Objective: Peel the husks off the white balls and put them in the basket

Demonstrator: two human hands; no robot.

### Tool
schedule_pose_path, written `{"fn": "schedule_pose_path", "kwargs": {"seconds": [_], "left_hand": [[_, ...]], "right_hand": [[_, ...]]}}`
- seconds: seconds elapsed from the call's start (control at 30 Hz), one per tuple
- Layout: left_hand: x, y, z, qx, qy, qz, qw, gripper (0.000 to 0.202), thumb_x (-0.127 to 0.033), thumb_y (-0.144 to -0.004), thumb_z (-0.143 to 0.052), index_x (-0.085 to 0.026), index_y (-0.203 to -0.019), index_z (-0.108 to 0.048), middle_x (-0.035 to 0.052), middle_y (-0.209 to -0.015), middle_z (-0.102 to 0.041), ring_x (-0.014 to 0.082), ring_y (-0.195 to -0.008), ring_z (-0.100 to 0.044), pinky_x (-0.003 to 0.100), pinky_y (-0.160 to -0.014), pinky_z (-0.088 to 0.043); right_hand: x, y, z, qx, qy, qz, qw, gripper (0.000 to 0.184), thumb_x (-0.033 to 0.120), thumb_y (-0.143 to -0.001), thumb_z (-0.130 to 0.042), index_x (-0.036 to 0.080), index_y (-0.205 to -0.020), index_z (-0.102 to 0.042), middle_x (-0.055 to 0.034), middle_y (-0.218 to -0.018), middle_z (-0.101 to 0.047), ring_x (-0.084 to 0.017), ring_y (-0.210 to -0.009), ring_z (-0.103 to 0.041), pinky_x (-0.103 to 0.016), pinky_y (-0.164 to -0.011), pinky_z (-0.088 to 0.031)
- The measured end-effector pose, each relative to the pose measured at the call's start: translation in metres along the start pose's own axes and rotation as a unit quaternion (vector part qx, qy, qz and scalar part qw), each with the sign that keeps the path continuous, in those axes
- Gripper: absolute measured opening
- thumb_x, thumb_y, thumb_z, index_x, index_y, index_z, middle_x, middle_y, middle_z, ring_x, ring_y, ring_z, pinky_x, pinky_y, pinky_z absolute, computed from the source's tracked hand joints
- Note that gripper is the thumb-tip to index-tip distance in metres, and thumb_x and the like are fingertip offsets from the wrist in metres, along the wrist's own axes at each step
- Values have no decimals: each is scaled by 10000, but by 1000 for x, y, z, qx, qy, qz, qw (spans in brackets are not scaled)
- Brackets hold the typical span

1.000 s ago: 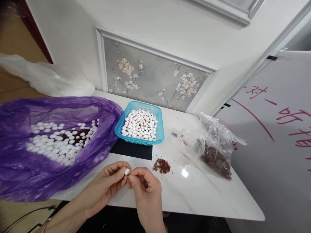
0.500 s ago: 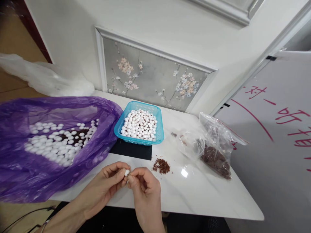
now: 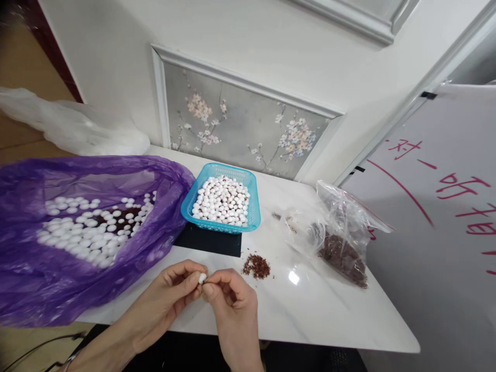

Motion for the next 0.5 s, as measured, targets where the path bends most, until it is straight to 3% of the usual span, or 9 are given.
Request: {"fn": "schedule_pose_path", "kwargs": {"seconds": [0.5], "left_hand": [[-1, 1, 0, -8, 4, -18, 1000, 54, -235, -756, -713, -182, -768, -717, -12, -692, -603, 106, -706, -520, 226, -753, -444]], "right_hand": [[-2, 5, -11, -7, 31, 42, 999, 167, 295, -917, -494, 208, -783, -542, 14, -734, -549, -130, -698, -530, -232, -659, -439]]}}
Point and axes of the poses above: each hand's wrist, its own y-axis away from the middle knuckle, its own z-axis out of the back of the hand, x = y × z, the point moved 5 cm from there along -y, towards the middle knuckle
